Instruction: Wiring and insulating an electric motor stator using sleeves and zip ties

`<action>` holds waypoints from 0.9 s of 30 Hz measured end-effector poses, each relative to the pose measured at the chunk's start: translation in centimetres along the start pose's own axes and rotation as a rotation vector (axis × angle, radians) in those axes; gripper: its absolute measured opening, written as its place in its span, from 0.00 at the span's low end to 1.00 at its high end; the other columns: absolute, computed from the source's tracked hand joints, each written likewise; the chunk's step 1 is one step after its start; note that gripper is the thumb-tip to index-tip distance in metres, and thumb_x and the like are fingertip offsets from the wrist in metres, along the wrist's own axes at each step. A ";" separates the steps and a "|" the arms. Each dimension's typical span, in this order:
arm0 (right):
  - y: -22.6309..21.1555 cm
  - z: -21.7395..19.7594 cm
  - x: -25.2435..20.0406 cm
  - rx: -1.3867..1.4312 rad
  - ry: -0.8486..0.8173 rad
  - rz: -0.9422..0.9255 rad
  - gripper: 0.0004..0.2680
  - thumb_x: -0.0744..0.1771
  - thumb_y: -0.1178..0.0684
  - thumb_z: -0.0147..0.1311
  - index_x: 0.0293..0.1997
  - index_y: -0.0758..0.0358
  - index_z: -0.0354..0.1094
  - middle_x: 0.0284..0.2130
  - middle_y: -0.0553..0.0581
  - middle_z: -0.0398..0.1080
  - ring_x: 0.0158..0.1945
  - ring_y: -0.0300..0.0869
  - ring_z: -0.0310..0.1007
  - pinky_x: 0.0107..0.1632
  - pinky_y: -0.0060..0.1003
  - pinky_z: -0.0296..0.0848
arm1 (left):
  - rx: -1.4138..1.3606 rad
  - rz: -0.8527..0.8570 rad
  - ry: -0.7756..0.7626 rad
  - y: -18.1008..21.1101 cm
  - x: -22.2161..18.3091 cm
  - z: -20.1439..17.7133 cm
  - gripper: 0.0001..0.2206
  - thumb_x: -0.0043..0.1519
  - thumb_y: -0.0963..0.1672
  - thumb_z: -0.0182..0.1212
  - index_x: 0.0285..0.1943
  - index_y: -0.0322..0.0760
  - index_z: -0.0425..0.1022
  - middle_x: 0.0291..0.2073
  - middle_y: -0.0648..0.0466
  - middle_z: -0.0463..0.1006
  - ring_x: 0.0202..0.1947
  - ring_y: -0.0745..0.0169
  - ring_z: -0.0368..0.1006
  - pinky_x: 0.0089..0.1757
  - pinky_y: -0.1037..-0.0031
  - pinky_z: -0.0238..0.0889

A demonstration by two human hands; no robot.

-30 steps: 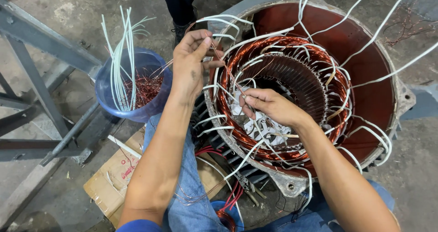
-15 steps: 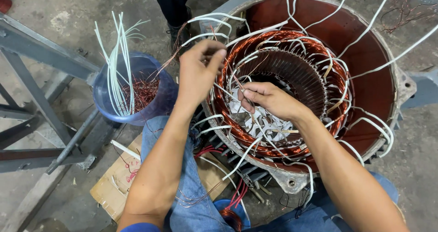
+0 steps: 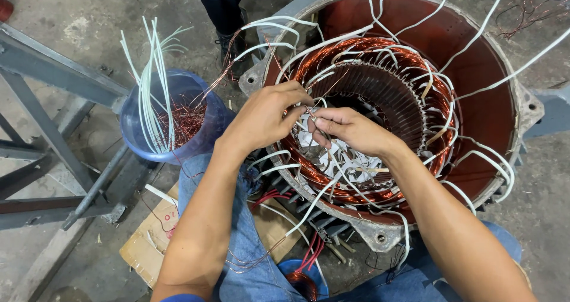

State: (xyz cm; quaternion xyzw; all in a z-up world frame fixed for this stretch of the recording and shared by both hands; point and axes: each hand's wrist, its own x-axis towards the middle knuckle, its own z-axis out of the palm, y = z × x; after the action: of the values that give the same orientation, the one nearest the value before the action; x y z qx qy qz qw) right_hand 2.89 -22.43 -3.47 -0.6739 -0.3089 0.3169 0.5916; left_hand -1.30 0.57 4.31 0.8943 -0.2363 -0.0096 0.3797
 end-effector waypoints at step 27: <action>0.9 0.0 -0.1 -0.014 -0.036 0.023 0.11 0.76 0.56 0.43 0.50 0.63 0.77 0.25 0.53 0.74 0.29 0.38 0.72 0.43 0.36 0.69 | 0.199 -0.001 -0.098 -2.7 0.7 1.8 0.11 0.65 0.39 0.68 0.56 0.35 0.85 0.40 0.53 0.82 0.44 0.54 0.81 0.46 0.63 0.73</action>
State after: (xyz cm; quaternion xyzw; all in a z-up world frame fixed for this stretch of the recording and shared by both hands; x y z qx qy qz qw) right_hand 2.88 -22.61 -4.36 -0.6758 -0.3140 0.3334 0.5775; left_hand 0.13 0.66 1.32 0.9262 -0.2542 -0.0299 0.2769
